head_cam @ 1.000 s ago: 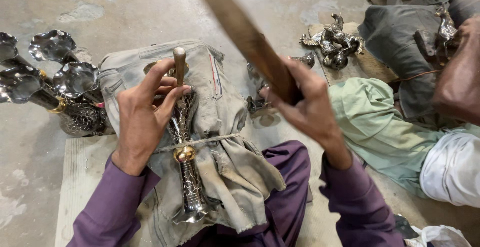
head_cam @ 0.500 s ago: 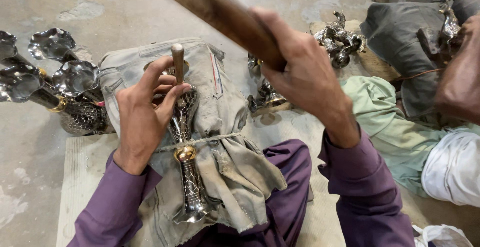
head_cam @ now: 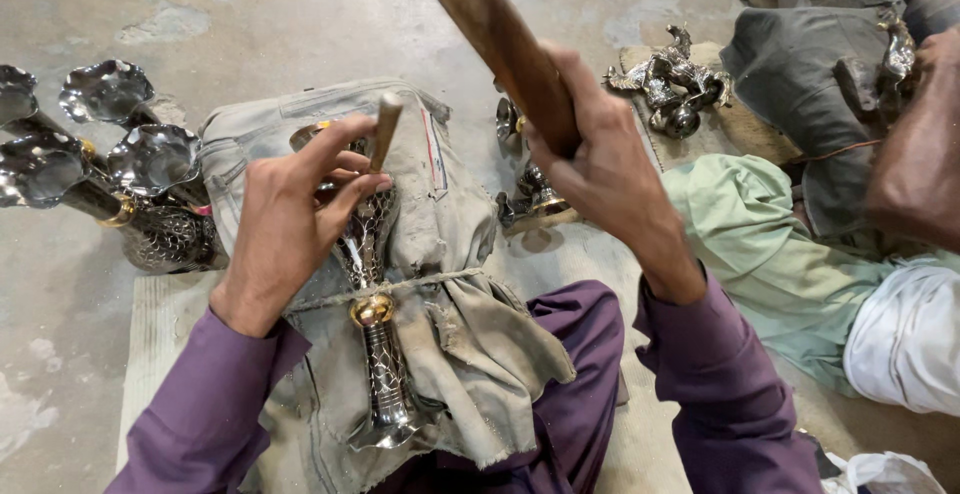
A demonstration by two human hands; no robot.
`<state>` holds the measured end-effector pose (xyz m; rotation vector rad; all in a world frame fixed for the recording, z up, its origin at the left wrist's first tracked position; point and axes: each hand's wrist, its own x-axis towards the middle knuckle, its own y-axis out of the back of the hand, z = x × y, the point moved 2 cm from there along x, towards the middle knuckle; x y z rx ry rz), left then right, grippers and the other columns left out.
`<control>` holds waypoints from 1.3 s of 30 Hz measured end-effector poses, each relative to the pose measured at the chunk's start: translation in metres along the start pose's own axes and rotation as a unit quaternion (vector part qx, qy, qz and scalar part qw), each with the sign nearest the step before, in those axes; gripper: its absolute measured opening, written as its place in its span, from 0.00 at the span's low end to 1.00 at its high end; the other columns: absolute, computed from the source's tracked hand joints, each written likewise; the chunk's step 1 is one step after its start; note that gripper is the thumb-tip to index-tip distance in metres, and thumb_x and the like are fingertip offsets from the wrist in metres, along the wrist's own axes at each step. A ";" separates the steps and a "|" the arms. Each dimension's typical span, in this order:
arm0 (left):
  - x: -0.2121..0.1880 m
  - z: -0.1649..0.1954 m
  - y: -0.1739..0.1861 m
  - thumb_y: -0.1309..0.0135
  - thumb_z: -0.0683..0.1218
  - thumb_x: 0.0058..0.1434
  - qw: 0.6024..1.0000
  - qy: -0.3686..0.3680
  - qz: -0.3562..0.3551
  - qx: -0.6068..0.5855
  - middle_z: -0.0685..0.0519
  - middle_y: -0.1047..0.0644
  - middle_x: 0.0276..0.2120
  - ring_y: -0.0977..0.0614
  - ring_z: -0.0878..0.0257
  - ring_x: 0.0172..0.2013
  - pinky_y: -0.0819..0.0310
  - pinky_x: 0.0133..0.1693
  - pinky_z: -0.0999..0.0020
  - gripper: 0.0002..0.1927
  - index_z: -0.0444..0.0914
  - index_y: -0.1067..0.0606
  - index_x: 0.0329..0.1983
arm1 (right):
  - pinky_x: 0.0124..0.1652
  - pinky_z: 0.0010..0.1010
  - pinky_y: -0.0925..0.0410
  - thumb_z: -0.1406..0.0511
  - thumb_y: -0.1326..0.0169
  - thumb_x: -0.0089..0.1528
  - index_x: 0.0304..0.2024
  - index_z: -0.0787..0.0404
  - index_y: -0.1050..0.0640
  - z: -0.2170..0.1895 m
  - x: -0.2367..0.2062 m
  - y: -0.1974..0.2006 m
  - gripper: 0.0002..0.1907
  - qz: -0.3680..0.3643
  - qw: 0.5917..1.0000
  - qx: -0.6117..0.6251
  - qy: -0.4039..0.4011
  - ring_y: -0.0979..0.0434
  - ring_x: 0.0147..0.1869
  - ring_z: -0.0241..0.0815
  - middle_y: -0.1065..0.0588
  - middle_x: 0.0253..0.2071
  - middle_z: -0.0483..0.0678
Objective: The person sits on the floor with an ornate silver vase resting on a cloth pad on their lap. They hold a small punch against the vase surface and strike it with a wooden mallet, repositioning the punch repeatedly to work the metal, then set the mallet down at the end.
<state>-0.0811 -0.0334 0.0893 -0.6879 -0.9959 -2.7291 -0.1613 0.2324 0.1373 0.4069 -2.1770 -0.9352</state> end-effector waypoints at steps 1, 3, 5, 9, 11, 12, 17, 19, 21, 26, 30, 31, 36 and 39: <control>0.001 0.001 0.001 0.38 0.43 0.63 1.000 -0.007 -0.007 -0.002 0.48 0.15 0.37 0.11 0.58 0.37 0.18 0.34 0.62 0.23 0.43 0.27 0.61 | 0.34 0.31 0.26 0.72 0.42 0.64 0.66 0.53 0.32 0.000 -0.003 0.000 0.28 -0.005 0.997 -0.073 0.016 0.18 0.35 0.39 0.19 0.41 0.50; 0.002 0.002 0.002 0.38 0.43 0.62 1.000 -0.013 -0.029 -0.005 0.48 0.15 0.36 0.11 0.59 0.36 0.17 0.35 0.63 0.23 0.43 0.26 0.61 | 0.30 0.30 0.28 0.73 0.41 0.62 0.63 0.51 0.27 0.002 -0.010 -0.001 0.28 -0.015 0.975 -0.216 0.047 0.19 0.34 0.39 0.17 0.43 0.49; 0.006 0.003 0.001 0.39 0.43 0.62 0.999 -0.015 -0.051 -0.006 0.49 0.15 0.36 0.11 0.59 0.36 0.16 0.36 0.64 0.23 0.44 0.26 0.61 | 0.31 0.30 0.29 0.73 0.42 0.61 0.63 0.56 0.29 0.007 -0.016 -0.006 0.27 0.014 0.997 -0.072 -0.014 0.21 0.32 0.38 0.19 0.40 0.50; 0.010 0.005 0.005 0.39 0.44 0.62 0.997 -0.022 -0.079 -0.003 0.48 0.15 0.36 0.11 0.58 0.35 0.17 0.35 0.63 0.24 0.43 0.27 0.62 | 0.44 0.30 0.27 0.74 0.41 0.62 0.61 0.60 0.30 0.013 -0.034 -0.012 0.25 0.036 0.989 0.129 -0.056 0.21 0.43 0.40 0.23 0.40 0.51; 0.010 0.005 0.007 0.39 0.44 0.62 0.996 -0.026 -0.085 0.002 0.48 0.15 0.36 0.11 0.57 0.36 0.18 0.34 0.62 0.24 0.43 0.27 0.62 | 0.46 0.30 0.28 0.75 0.42 0.59 0.62 0.61 0.30 0.013 -0.040 -0.011 0.27 0.068 0.997 0.026 -0.029 0.20 0.45 0.42 0.22 0.43 0.54; 0.010 0.005 0.007 0.39 0.44 0.61 0.996 -0.025 -0.086 0.004 0.47 0.15 0.36 0.11 0.57 0.36 0.18 0.34 0.61 0.24 0.43 0.27 0.62 | 0.47 0.31 0.28 0.75 0.42 0.58 0.62 0.62 0.30 0.012 -0.043 -0.009 0.29 0.084 0.996 -0.028 -0.017 0.20 0.45 0.43 0.22 0.44 0.55; 0.012 0.005 0.006 0.39 0.44 0.60 0.995 -0.022 -0.096 0.008 0.48 0.15 0.35 0.11 0.57 0.35 0.18 0.34 0.61 0.25 0.44 0.26 0.61 | 0.44 0.34 0.28 0.74 0.41 0.57 0.60 0.60 0.27 0.015 -0.048 -0.006 0.28 0.017 0.997 -0.004 -0.081 0.19 0.46 0.51 0.21 0.43 0.57; 0.015 0.005 0.006 0.39 0.44 0.60 0.994 -0.042 -0.100 0.008 0.48 0.15 0.37 0.11 0.58 0.35 0.17 0.35 0.61 0.24 0.44 0.26 0.61 | 0.42 0.35 0.28 0.74 0.40 0.56 0.60 0.60 0.26 0.017 -0.053 -0.007 0.28 0.021 0.995 -0.063 -0.080 0.17 0.46 0.52 0.21 0.44 0.58; 0.019 0.003 0.005 0.40 0.44 0.59 0.991 -0.045 -0.126 0.017 0.49 0.15 0.36 0.11 0.58 0.34 0.17 0.36 0.60 0.26 0.45 0.26 0.62 | 0.41 0.34 0.28 0.73 0.41 0.58 0.59 0.59 0.27 0.021 -0.060 -0.016 0.25 0.076 0.992 -0.029 -0.098 0.16 0.43 0.48 0.20 0.42 0.57; 0.032 -0.004 0.001 0.40 0.47 0.59 0.979 -0.034 -0.200 0.025 0.53 0.14 0.36 0.11 0.61 0.32 0.16 0.37 0.61 0.26 0.49 0.25 0.62 | 0.38 0.39 0.27 0.72 0.38 0.54 0.54 0.60 0.26 0.039 -0.088 -0.041 0.25 0.012 0.985 -0.017 -0.170 0.18 0.41 0.51 0.19 0.39 0.55; 0.043 -0.008 -0.003 0.42 0.48 0.56 0.967 -0.029 -0.251 0.040 0.55 0.14 0.36 0.11 0.63 0.31 0.16 0.36 0.61 0.26 0.50 0.25 0.60 | 0.45 0.36 0.23 0.70 0.43 0.59 0.61 0.58 0.30 0.050 -0.105 -0.060 0.27 0.034 0.975 0.094 -0.200 0.15 0.42 0.46 0.19 0.39 0.50; 0.046 -0.008 -0.004 0.42 0.48 0.56 0.962 -0.033 -0.267 0.042 0.56 0.13 0.36 0.11 0.63 0.31 0.16 0.37 0.61 0.26 0.50 0.25 0.60 | 0.45 0.38 0.23 0.71 0.43 0.57 0.61 0.58 0.30 0.050 -0.110 -0.065 0.29 0.029 0.980 0.070 -0.186 0.15 0.44 0.48 0.20 0.42 0.52; 0.052 -0.003 -0.001 0.42 0.50 0.54 0.947 -0.070 -0.303 0.085 0.56 0.14 0.35 0.13 0.62 0.29 0.19 0.38 0.59 0.26 0.53 0.23 0.59 | 0.44 0.44 0.27 0.72 0.40 0.46 0.60 0.54 0.27 0.048 -0.128 -0.088 0.37 -0.067 0.981 -0.059 -0.170 0.19 0.50 0.57 0.20 0.50 0.55; 0.053 0.004 -0.004 0.43 0.51 0.56 0.936 -0.070 -0.322 0.125 0.55 0.15 0.34 0.15 0.60 0.30 0.21 0.38 0.56 0.25 0.55 0.23 0.59 | 0.45 0.40 0.27 0.73 0.41 0.49 0.61 0.55 0.27 0.052 -0.136 -0.091 0.35 -0.020 0.979 -0.035 -0.201 0.19 0.50 0.54 0.20 0.49 0.56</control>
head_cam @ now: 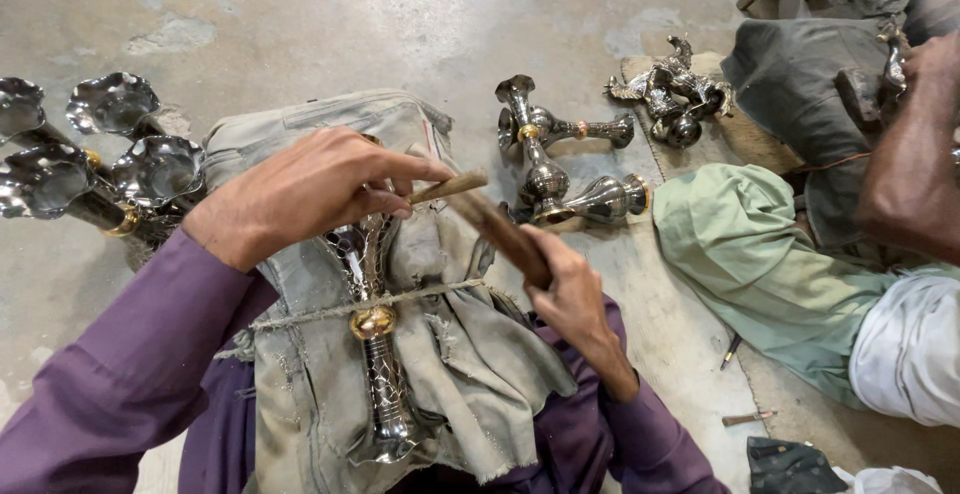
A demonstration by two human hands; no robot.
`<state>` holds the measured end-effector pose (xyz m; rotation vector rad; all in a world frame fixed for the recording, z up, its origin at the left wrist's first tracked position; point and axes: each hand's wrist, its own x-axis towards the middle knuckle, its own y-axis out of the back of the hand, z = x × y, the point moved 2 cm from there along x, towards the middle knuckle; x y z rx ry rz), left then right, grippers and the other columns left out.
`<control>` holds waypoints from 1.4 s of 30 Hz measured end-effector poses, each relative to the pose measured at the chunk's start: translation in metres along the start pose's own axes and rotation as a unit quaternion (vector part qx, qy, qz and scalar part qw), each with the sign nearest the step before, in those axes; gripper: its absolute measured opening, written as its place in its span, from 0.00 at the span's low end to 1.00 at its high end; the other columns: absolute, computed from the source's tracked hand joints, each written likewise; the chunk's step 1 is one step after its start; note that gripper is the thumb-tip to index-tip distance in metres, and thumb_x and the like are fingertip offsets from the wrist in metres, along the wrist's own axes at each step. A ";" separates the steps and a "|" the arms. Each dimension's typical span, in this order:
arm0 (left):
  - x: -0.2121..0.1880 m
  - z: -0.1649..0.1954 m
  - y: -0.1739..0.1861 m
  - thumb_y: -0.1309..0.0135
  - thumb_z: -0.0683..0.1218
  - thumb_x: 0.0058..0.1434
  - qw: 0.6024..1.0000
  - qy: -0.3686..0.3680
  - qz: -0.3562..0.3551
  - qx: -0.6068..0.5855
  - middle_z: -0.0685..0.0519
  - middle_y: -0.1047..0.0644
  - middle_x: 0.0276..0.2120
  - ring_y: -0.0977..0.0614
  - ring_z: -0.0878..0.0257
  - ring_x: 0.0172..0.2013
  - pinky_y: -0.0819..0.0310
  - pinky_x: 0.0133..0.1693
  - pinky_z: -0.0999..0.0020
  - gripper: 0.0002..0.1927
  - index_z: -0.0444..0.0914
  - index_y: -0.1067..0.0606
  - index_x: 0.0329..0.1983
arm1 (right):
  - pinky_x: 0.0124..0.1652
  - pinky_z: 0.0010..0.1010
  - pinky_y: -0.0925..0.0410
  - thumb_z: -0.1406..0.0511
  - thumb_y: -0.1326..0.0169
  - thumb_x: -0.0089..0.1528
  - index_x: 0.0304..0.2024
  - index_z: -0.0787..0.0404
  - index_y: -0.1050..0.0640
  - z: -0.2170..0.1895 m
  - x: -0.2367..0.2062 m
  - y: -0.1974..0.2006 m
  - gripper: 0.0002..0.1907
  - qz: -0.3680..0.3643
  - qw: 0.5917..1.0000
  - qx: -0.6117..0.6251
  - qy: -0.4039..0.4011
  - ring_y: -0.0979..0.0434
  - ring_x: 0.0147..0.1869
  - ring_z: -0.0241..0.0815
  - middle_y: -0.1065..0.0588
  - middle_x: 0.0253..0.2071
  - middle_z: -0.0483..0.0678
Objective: The person sits on the floor with an ornate silver vase resting on a cloth pad on their lap. They hold a small punch against the vase surface and strike it with a wooden mallet, repositioning the punch repeatedly to work the metal, then set the mallet down at the end.
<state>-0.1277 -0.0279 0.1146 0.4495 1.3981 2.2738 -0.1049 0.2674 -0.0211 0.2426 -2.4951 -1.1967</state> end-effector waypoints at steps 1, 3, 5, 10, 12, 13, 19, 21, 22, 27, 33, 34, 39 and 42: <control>0.000 0.002 0.000 0.43 0.52 0.58 1.000 0.010 -0.015 0.018 0.54 0.15 0.33 0.16 0.59 0.30 0.21 0.38 0.55 0.25 0.55 0.24 0.60 | 0.45 0.38 0.26 0.73 0.41 0.51 0.61 0.55 0.27 0.003 -0.001 -0.001 0.34 0.030 0.999 0.027 -0.010 0.18 0.49 0.51 0.20 0.47 0.56; 0.002 0.005 0.001 0.44 0.51 0.55 1.000 0.016 -0.020 0.003 0.56 0.15 0.33 0.15 0.60 0.31 0.21 0.38 0.56 0.27 0.57 0.23 0.61 | 0.44 0.35 0.26 0.74 0.41 0.53 0.60 0.57 0.27 0.008 -0.003 -0.005 0.31 0.093 0.992 0.081 -0.032 0.16 0.47 0.46 0.20 0.44 0.55; 0.003 0.008 0.002 0.44 0.51 0.54 1.000 0.007 -0.019 0.004 0.55 0.15 0.33 0.15 0.58 0.31 0.22 0.37 0.54 0.28 0.57 0.23 0.62 | 0.46 0.31 0.27 0.74 0.41 0.59 0.59 0.60 0.29 0.011 -0.006 -0.013 0.26 0.147 0.971 0.189 -0.025 0.19 0.44 0.42 0.22 0.41 0.53; 0.003 0.012 0.008 0.43 0.49 0.55 0.999 -0.046 0.003 0.009 0.52 0.16 0.32 0.17 0.50 0.32 0.26 0.34 0.48 0.28 0.52 0.23 0.62 | 0.41 0.25 0.29 0.76 0.44 0.60 0.56 0.64 0.33 0.015 -0.015 -0.029 0.22 0.159 0.933 0.322 0.014 0.24 0.41 0.33 0.26 0.41 0.45; 0.002 0.013 0.008 0.43 0.47 0.56 0.998 -0.031 -0.018 0.042 0.53 0.16 0.30 0.17 0.53 0.28 0.26 0.33 0.50 0.29 0.54 0.24 0.63 | 0.43 0.25 0.30 0.78 0.43 0.59 0.58 0.66 0.31 0.012 -0.018 -0.029 0.25 0.190 0.975 0.103 0.053 0.23 0.42 0.35 0.25 0.40 0.47; 0.003 0.014 0.007 0.43 0.46 0.56 0.998 -0.024 -0.028 0.060 0.53 0.16 0.30 0.18 0.55 0.27 0.26 0.33 0.51 0.29 0.55 0.24 0.64 | 0.43 0.25 0.29 0.78 0.45 0.60 0.58 0.65 0.33 0.013 -0.017 -0.031 0.24 0.182 0.963 0.190 0.051 0.24 0.44 0.36 0.26 0.42 0.47; 0.005 0.015 -0.003 0.46 0.45 0.60 0.994 0.031 -0.067 0.085 0.59 0.16 0.28 0.21 0.67 0.22 0.22 0.28 0.66 0.28 0.61 0.25 0.64 | 0.40 0.28 0.29 0.78 0.46 0.59 0.57 0.61 0.31 0.012 -0.013 -0.031 0.24 0.144 0.966 0.212 0.009 0.24 0.39 0.36 0.27 0.37 0.48; 0.003 0.013 -0.003 0.45 0.45 0.59 0.996 0.021 -0.031 0.076 0.57 0.16 0.27 0.21 0.67 0.22 0.21 0.28 0.64 0.26 0.58 0.25 0.61 | 0.45 0.26 0.30 0.77 0.47 0.64 0.57 0.60 0.34 0.012 -0.010 -0.029 0.21 0.144 0.916 0.374 0.006 0.27 0.45 0.34 0.29 0.42 0.46; 0.002 0.012 -0.004 0.44 0.45 0.59 0.997 0.017 -0.015 0.070 0.56 0.16 0.27 0.21 0.67 0.22 0.21 0.29 0.64 0.25 0.56 0.24 0.60 | 0.44 0.27 0.29 0.77 0.48 0.61 0.57 0.61 0.33 0.011 -0.008 -0.026 0.23 0.130 0.944 0.304 0.018 0.24 0.43 0.34 0.27 0.40 0.45; -0.005 0.007 -0.008 0.43 0.47 0.59 0.998 0.000 0.054 0.036 0.54 0.17 0.28 0.19 0.62 0.24 0.22 0.30 0.58 0.24 0.53 0.24 0.61 | 0.42 0.28 0.27 0.77 0.45 0.60 0.56 0.62 0.31 0.012 0.007 -0.004 0.22 0.143 0.966 0.213 0.024 0.21 0.40 0.35 0.23 0.37 0.45; -0.019 0.006 -0.008 0.41 0.49 0.59 0.990 -0.021 0.141 0.017 0.51 0.16 0.30 0.16 0.56 0.27 0.22 0.34 0.55 0.25 0.48 0.25 0.61 | 0.45 0.30 0.23 0.78 0.44 0.57 0.61 0.61 0.30 0.005 0.024 0.025 0.29 0.109 0.990 0.074 0.059 0.18 0.45 0.38 0.21 0.43 0.49; -0.022 0.006 -0.008 0.40 0.50 0.59 0.989 -0.009 0.148 0.023 0.49 0.17 0.29 0.17 0.55 0.28 0.23 0.35 0.53 0.26 0.47 0.26 0.62 | 0.46 0.31 0.23 0.77 0.44 0.59 0.61 0.60 0.32 0.003 0.029 0.027 0.28 0.094 0.976 0.187 0.053 0.19 0.46 0.38 0.22 0.44 0.48; -0.026 0.005 -0.014 0.41 0.49 0.59 0.984 0.071 0.158 -0.034 0.52 0.15 0.32 0.14 0.58 0.26 0.19 0.33 0.58 0.26 0.50 0.26 0.63 | 0.40 0.34 0.23 0.73 0.39 0.58 0.65 0.50 0.31 -0.009 0.051 0.054 0.33 0.013 0.998 -0.057 0.038 0.16 0.41 0.40 0.19 0.41 0.52; -0.030 0.007 -0.017 0.42 0.48 0.60 0.976 0.056 0.202 -0.058 0.51 0.14 0.36 0.13 0.58 0.27 0.19 0.32 0.59 0.23 0.48 0.25 0.61 | 0.43 0.32 0.25 0.73 0.41 0.60 0.68 0.54 0.35 -0.022 0.060 0.064 0.35 0.090 0.988 0.080 0.095 0.17 0.43 0.39 0.20 0.42 0.50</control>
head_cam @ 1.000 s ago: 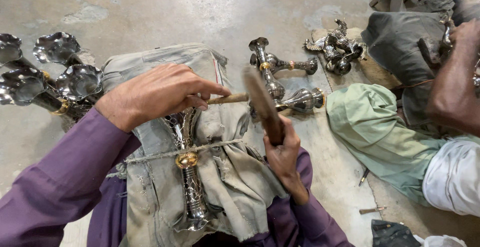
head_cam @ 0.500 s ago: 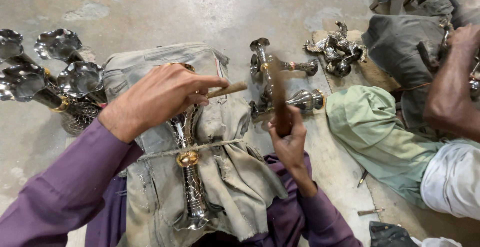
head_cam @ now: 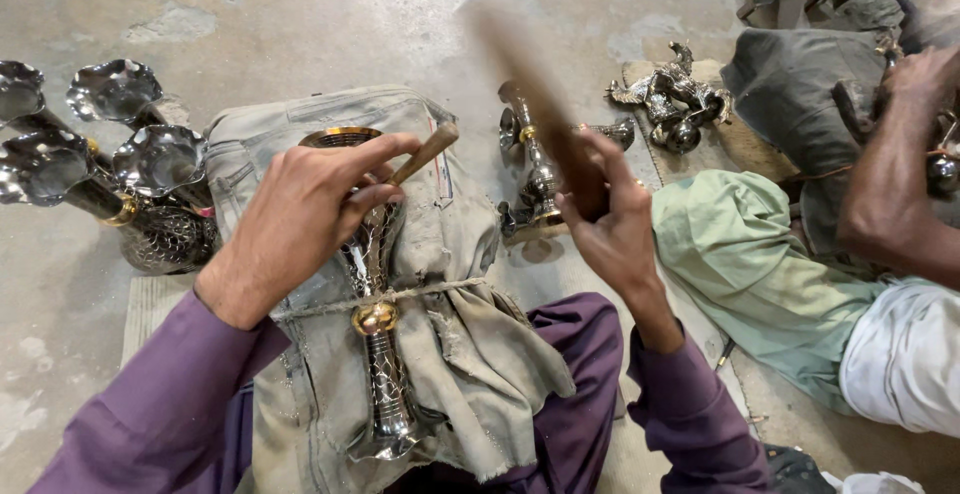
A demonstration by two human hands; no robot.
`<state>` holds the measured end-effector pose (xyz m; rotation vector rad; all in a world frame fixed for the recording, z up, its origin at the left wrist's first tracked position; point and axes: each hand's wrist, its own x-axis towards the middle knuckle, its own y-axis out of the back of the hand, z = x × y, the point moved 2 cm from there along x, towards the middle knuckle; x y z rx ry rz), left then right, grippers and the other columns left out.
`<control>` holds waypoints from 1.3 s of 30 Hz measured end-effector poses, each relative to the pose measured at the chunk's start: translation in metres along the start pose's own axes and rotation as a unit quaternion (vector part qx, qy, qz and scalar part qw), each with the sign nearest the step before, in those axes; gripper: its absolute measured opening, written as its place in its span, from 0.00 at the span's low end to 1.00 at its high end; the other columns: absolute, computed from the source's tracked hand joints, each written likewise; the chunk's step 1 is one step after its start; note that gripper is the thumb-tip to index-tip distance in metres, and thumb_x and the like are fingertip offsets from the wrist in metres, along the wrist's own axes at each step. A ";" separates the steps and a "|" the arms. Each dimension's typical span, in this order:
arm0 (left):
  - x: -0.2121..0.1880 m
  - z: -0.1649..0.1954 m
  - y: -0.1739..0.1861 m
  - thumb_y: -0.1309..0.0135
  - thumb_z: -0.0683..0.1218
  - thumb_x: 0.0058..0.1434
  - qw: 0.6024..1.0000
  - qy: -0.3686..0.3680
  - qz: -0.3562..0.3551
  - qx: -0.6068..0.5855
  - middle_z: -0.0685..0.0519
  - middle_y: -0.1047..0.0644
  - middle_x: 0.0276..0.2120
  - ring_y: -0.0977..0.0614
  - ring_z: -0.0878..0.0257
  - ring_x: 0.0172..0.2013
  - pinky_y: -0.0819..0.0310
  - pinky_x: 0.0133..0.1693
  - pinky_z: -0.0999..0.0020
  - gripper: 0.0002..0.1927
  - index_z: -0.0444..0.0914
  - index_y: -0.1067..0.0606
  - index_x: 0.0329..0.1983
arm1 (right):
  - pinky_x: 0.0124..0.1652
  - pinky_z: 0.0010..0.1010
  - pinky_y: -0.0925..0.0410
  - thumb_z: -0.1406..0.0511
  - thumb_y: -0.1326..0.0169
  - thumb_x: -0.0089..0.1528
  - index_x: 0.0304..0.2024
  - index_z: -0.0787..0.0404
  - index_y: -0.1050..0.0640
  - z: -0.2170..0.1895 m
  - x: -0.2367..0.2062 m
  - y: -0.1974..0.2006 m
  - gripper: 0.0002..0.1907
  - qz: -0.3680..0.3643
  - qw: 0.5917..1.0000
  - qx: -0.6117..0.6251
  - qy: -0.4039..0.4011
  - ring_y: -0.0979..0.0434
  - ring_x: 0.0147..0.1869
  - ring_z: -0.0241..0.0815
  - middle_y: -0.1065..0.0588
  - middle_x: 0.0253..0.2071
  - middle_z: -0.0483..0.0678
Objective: The person sits on the floor with an ornate silver vase resting on a cloth pad on their lap. They hold a small punch against the vase surface and strike it with a wooden mallet, repositioning the punch repeatedly to work the metal, then set the mallet down at the end.
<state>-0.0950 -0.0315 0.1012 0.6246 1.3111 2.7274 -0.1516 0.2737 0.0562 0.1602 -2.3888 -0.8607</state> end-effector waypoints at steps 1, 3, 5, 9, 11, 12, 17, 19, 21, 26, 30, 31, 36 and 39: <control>-0.002 0.001 0.001 0.42 0.48 0.61 1.000 -0.014 0.022 -0.006 0.51 0.14 0.37 0.13 0.57 0.28 0.19 0.31 0.58 0.23 0.47 0.25 0.60 | 0.45 0.32 0.24 0.73 0.41 0.61 0.69 0.54 0.36 -0.004 0.005 0.001 0.35 -0.027 0.999 0.005 0.015 0.17 0.44 0.39 0.20 0.43 0.50; -0.003 0.001 0.000 0.42 0.47 0.61 1.000 0.010 0.019 -0.007 0.51 0.15 0.37 0.12 0.58 0.29 0.18 0.32 0.58 0.22 0.48 0.25 0.60 | 0.47 0.30 0.23 0.73 0.43 0.63 0.71 0.54 0.38 -0.011 0.014 0.005 0.35 -0.082 0.995 0.014 0.045 0.18 0.45 0.38 0.21 0.43 0.49; -0.003 0.002 0.000 0.42 0.46 0.61 0.999 0.018 0.026 -0.010 0.50 0.15 0.37 0.12 0.57 0.30 0.18 0.32 0.58 0.22 0.48 0.25 0.60 | 0.42 0.31 0.23 0.73 0.41 0.61 0.69 0.48 0.32 -0.018 0.021 0.010 0.35 -0.067 0.989 -0.122 0.048 0.17 0.42 0.38 0.19 0.47 0.48; -0.010 0.008 0.004 0.40 0.44 0.61 0.998 0.012 0.065 -0.021 0.47 0.16 0.35 0.13 0.52 0.32 0.21 0.31 0.55 0.22 0.45 0.26 0.59 | 0.45 0.32 0.23 0.72 0.42 0.64 0.68 0.49 0.34 -0.034 0.031 0.009 0.31 -0.053 0.995 0.088 0.019 0.18 0.43 0.41 0.21 0.40 0.46; -0.012 0.010 0.005 0.39 0.44 0.62 0.996 0.011 0.083 -0.026 0.46 0.16 0.35 0.14 0.50 0.33 0.22 0.31 0.55 0.22 0.44 0.26 0.59 | 0.39 0.36 0.24 0.72 0.40 0.59 0.66 0.47 0.30 -0.040 0.035 0.013 0.33 -0.100 0.991 -0.090 0.027 0.17 0.40 0.43 0.20 0.40 0.50; -0.012 0.011 0.004 0.39 0.44 0.62 0.996 0.009 0.090 -0.027 0.46 0.16 0.35 0.14 0.49 0.33 0.23 0.31 0.54 0.22 0.43 0.26 0.59 | 0.36 0.38 0.25 0.72 0.39 0.56 0.65 0.46 0.28 -0.042 0.036 0.013 0.35 -0.121 0.976 -0.178 0.031 0.16 0.38 0.45 0.19 0.40 0.51; -0.014 0.011 0.002 0.40 0.43 0.62 0.993 0.032 0.103 -0.052 0.45 0.16 0.36 0.13 0.51 0.33 0.21 0.32 0.57 0.22 0.43 0.26 0.60 | 0.42 0.35 0.23 0.73 0.42 0.60 0.66 0.49 0.32 -0.050 0.045 0.014 0.33 -0.088 0.993 -0.030 0.074 0.17 0.43 0.43 0.19 0.44 0.50; -0.014 0.009 0.001 0.40 0.42 0.62 0.993 0.032 0.104 -0.053 0.46 0.16 0.36 0.13 0.52 0.34 0.20 0.33 0.58 0.22 0.43 0.26 0.59 | 0.40 0.35 0.24 0.74 0.42 0.59 0.66 0.50 0.31 -0.050 0.047 0.014 0.33 -0.106 0.989 -0.067 0.079 0.18 0.41 0.42 0.19 0.43 0.50; -0.016 0.008 0.000 0.39 0.42 0.62 0.992 0.037 0.110 -0.046 0.46 0.16 0.36 0.13 0.52 0.34 0.21 0.33 0.58 0.22 0.43 0.26 0.60 | 0.37 0.35 0.26 0.77 0.41 0.54 0.66 0.50 0.28 -0.051 0.049 0.014 0.38 -0.069 0.968 -0.213 0.112 0.18 0.41 0.41 0.18 0.47 0.51; -0.027 0.003 -0.005 0.39 0.41 0.63 0.986 0.029 0.146 -0.075 0.47 0.16 0.37 0.12 0.56 0.38 0.17 0.35 0.62 0.24 0.43 0.28 0.63 | 0.44 0.29 0.25 0.76 0.42 0.60 0.70 0.61 0.33 -0.053 0.052 0.017 0.35 -0.086 0.993 0.069 0.048 0.20 0.43 0.36 0.22 0.40 0.49; -0.030 -0.005 -0.008 0.40 0.40 0.64 0.982 0.030 0.157 -0.100 0.47 0.16 0.39 0.11 0.58 0.40 0.15 0.36 0.64 0.24 0.43 0.29 0.64 | 0.46 0.27 0.24 0.72 0.35 0.61 0.70 0.62 0.36 -0.061 0.053 0.027 0.37 -0.088 0.992 0.050 0.077 0.17 0.46 0.36 0.21 0.45 0.47; -0.031 -0.007 -0.009 0.40 0.40 0.64 0.981 0.031 0.160 -0.103 0.46 0.16 0.39 0.11 0.58 0.40 0.15 0.37 0.64 0.24 0.42 0.29 0.64 | 0.45 0.28 0.23 0.72 0.34 0.61 0.69 0.61 0.35 -0.064 0.055 0.030 0.37 -0.071 0.991 0.024 0.113 0.18 0.47 0.39 0.23 0.45 0.50; -0.033 -0.010 -0.013 0.40 0.41 0.65 0.981 0.022 0.165 -0.096 0.47 0.16 0.39 0.12 0.58 0.40 0.14 0.37 0.65 0.23 0.43 0.29 0.63 | 0.48 0.36 0.23 0.74 0.37 0.62 0.73 0.54 0.37 -0.077 0.058 0.042 0.39 -0.018 0.961 -0.109 0.254 0.19 0.49 0.45 0.23 0.50 0.54; -0.035 -0.009 -0.015 0.40 0.41 0.66 0.980 0.008 0.172 -0.101 0.47 0.15 0.40 0.11 0.58 0.41 0.14 0.39 0.64 0.22 0.43 0.28 0.63 | 0.34 0.34 0.23 0.73 0.36 0.57 0.69 0.46 0.29 -0.077 0.059 0.039 0.39 -0.108 0.920 -0.293 0.235 0.21 0.31 0.39 0.19 0.38 0.46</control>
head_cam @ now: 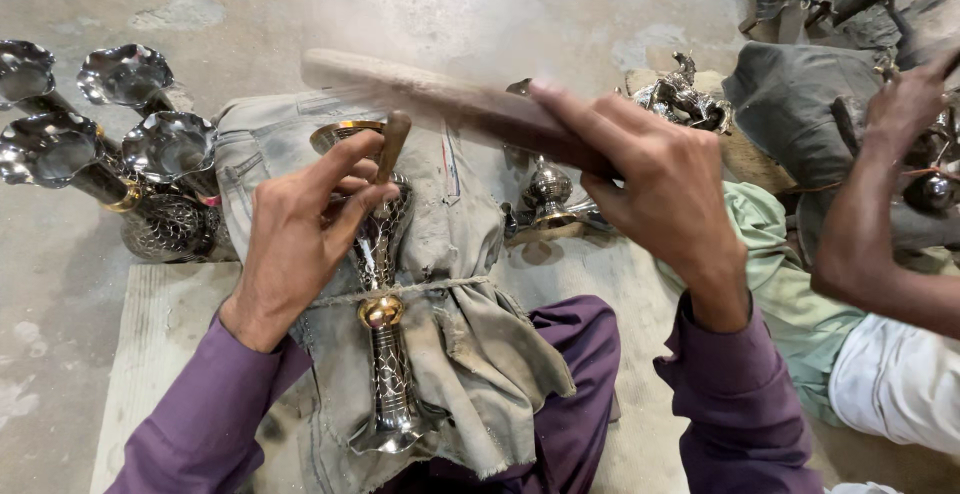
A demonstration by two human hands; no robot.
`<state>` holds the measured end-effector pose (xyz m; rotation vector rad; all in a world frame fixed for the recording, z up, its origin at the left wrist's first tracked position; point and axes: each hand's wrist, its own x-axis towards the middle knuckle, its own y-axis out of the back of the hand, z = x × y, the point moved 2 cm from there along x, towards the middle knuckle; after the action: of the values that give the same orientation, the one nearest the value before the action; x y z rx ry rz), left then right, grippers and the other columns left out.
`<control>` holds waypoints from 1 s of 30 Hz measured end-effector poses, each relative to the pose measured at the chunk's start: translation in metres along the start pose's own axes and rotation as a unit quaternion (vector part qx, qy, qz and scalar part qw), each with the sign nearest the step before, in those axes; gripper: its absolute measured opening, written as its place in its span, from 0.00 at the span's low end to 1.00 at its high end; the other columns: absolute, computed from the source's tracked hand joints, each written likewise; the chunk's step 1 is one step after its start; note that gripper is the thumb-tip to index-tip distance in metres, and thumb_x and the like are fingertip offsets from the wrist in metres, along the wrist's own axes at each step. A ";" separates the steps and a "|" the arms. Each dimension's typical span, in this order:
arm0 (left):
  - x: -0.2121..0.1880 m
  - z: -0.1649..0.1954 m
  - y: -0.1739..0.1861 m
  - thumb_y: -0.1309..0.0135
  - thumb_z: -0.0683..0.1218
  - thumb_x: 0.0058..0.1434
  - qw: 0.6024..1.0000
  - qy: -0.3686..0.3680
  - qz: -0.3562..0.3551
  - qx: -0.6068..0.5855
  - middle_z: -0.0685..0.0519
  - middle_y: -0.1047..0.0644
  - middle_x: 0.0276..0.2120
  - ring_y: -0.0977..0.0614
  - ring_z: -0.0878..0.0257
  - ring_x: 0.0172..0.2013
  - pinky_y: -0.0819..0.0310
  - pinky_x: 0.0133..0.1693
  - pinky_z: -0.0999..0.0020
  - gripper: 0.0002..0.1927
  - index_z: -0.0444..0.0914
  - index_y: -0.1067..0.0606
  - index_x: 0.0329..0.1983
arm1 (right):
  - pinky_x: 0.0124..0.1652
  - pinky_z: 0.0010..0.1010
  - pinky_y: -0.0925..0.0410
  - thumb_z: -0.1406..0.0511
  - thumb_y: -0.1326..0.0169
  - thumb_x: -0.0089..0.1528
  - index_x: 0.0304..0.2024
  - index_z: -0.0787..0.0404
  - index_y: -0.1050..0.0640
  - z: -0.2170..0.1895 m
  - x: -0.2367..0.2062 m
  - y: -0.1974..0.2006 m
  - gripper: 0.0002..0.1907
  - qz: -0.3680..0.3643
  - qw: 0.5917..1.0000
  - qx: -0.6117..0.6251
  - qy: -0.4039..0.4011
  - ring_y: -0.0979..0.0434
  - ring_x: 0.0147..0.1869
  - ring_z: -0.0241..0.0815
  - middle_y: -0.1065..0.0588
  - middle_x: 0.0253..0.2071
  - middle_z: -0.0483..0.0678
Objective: The person sits on the floor with an ornate silver vase resting on a cloth pad on their lap. They hold a small punch against the vase surface and strike it with a wooden mallet, repositioning the punch repeatedly to work the metal, then set the mallet down at the end.
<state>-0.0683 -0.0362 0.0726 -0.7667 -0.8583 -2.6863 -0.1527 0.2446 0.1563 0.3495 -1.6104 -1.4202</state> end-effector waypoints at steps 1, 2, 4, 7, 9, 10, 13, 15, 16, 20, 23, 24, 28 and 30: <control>0.000 0.000 0.000 0.41 0.41 0.67 1.000 -0.003 0.002 -0.003 0.47 0.15 0.41 0.11 0.58 0.41 0.14 0.40 0.64 0.22 0.43 0.28 0.63 | 0.36 0.33 0.23 0.73 0.37 0.58 0.71 0.47 0.30 -0.001 0.000 0.000 0.39 0.027 0.999 0.022 -0.010 0.21 0.33 0.38 0.19 0.40 0.45; -0.001 -0.001 0.000 0.41 0.41 0.66 1.000 0.002 0.005 0.001 0.47 0.15 0.40 0.11 0.57 0.41 0.14 0.39 0.64 0.21 0.42 0.28 0.63 | 0.38 0.31 0.23 0.74 0.38 0.60 0.72 0.48 0.31 -0.003 0.001 -0.001 0.38 0.053 0.997 0.044 -0.019 0.20 0.35 0.37 0.19 0.42 0.45; -0.003 -0.002 -0.001 0.41 0.40 0.66 1.000 0.012 0.009 0.007 0.46 0.15 0.40 0.11 0.57 0.41 0.16 0.36 0.63 0.21 0.41 0.29 0.62 | 0.43 0.31 0.23 0.74 0.40 0.61 0.73 0.48 0.32 -0.006 0.001 -0.002 0.38 0.075 0.992 0.099 -0.018 0.20 0.42 0.38 0.20 0.48 0.47; 0.001 -0.005 -0.006 0.44 0.40 0.70 0.999 0.035 -0.020 0.013 0.48 0.15 0.40 0.11 0.59 0.37 0.15 0.37 0.65 0.18 0.45 0.27 0.62 | 0.44 0.32 0.23 0.74 0.40 0.60 0.72 0.46 0.31 -0.011 0.004 0.000 0.38 0.061 0.992 0.109 -0.004 0.19 0.45 0.41 0.21 0.52 0.48; -0.004 -0.002 -0.004 0.43 0.40 0.68 1.000 0.022 0.010 -0.004 0.47 0.15 0.41 0.12 0.57 0.41 0.15 0.38 0.65 0.20 0.42 0.28 0.63 | 0.34 0.31 0.25 0.75 0.38 0.59 0.70 0.45 0.28 -0.013 0.005 0.002 0.37 0.035 0.999 0.001 -0.024 0.21 0.32 0.37 0.18 0.43 0.43; -0.009 0.000 -0.003 0.42 0.40 0.67 0.999 0.018 0.025 -0.013 0.46 0.15 0.41 0.12 0.57 0.43 0.15 0.39 0.65 0.21 0.41 0.29 0.63 | 0.39 0.31 0.24 0.75 0.39 0.60 0.70 0.46 0.31 -0.016 0.005 0.003 0.38 0.056 0.996 0.070 -0.021 0.20 0.38 0.39 0.19 0.46 0.45; -0.015 0.001 -0.005 0.42 0.39 0.68 0.999 0.008 0.045 -0.018 0.44 0.16 0.42 0.11 0.57 0.43 0.15 0.41 0.65 0.21 0.40 0.29 0.63 | 0.43 0.33 0.24 0.74 0.40 0.59 0.71 0.46 0.34 -0.023 0.005 0.006 0.40 0.074 0.989 0.131 -0.003 0.18 0.46 0.41 0.20 0.49 0.48; -0.019 0.001 -0.007 0.41 0.38 0.67 0.998 0.004 0.055 -0.021 0.45 0.16 0.42 0.12 0.57 0.44 0.14 0.42 0.65 0.22 0.40 0.29 0.63 | 0.35 0.36 0.26 0.73 0.36 0.56 0.70 0.42 0.29 -0.025 0.004 0.005 0.41 0.030 0.999 -0.024 0.012 0.20 0.35 0.41 0.18 0.41 0.44; -0.022 0.000 -0.008 0.41 0.38 0.67 0.998 0.003 0.060 -0.022 0.45 0.16 0.42 0.12 0.57 0.44 0.14 0.42 0.65 0.22 0.40 0.28 0.63 | 0.38 0.34 0.25 0.74 0.38 0.57 0.71 0.43 0.31 -0.025 0.003 0.006 0.41 0.056 0.998 0.016 0.005 0.19 0.37 0.40 0.19 0.43 0.45; -0.029 -0.005 -0.013 0.42 0.38 0.69 0.997 -0.011 0.074 -0.030 0.45 0.16 0.45 0.12 0.57 0.47 0.14 0.45 0.65 0.21 0.39 0.30 0.64 | 0.42 0.32 0.22 0.75 0.41 0.61 0.73 0.46 0.33 -0.024 0.004 0.004 0.39 0.074 0.995 0.072 0.015 0.19 0.39 0.39 0.19 0.47 0.47; -0.031 -0.010 -0.015 0.42 0.38 0.69 0.997 -0.025 0.078 -0.007 0.44 0.16 0.45 0.13 0.57 0.47 0.14 0.45 0.65 0.21 0.39 0.30 0.64 | 0.39 0.33 0.23 0.73 0.38 0.63 0.71 0.45 0.31 -0.026 0.005 0.004 0.36 0.076 0.996 0.004 0.037 0.19 0.37 0.40 0.18 0.44 0.45; -0.032 -0.010 -0.016 0.42 0.38 0.69 0.997 -0.016 0.079 -0.021 0.44 0.16 0.45 0.13 0.57 0.47 0.13 0.44 0.65 0.21 0.39 0.30 0.64 | 0.38 0.35 0.23 0.72 0.36 0.63 0.70 0.44 0.30 -0.027 0.005 0.005 0.35 0.082 0.995 -0.023 0.042 0.19 0.36 0.40 0.18 0.42 0.43; -0.032 -0.009 -0.016 0.42 0.38 0.68 0.996 -0.017 0.083 -0.035 0.44 0.17 0.45 0.13 0.57 0.48 0.13 0.45 0.65 0.21 0.38 0.30 0.64 | 0.44 0.33 0.24 0.72 0.42 0.61 0.72 0.44 0.33 -0.032 0.001 0.010 0.37 0.074 0.991 0.110 0.021 0.18 0.46 0.43 0.21 0.51 0.47; -0.032 -0.006 -0.014 0.43 0.38 0.69 0.996 -0.024 0.076 -0.041 0.43 0.17 0.47 0.13 0.56 0.48 0.13 0.46 0.65 0.21 0.38 0.30 0.64 | 0.32 0.34 0.27 0.70 0.37 0.63 0.68 0.40 0.27 -0.032 0.001 0.008 0.32 0.027 0.997 -0.075 0.011 0.19 0.33 0.39 0.18 0.38 0.40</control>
<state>-0.0491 -0.0268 0.0440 -0.8815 -0.6753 -2.5906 -0.1256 0.2266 0.1604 0.2321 -1.4746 -1.4796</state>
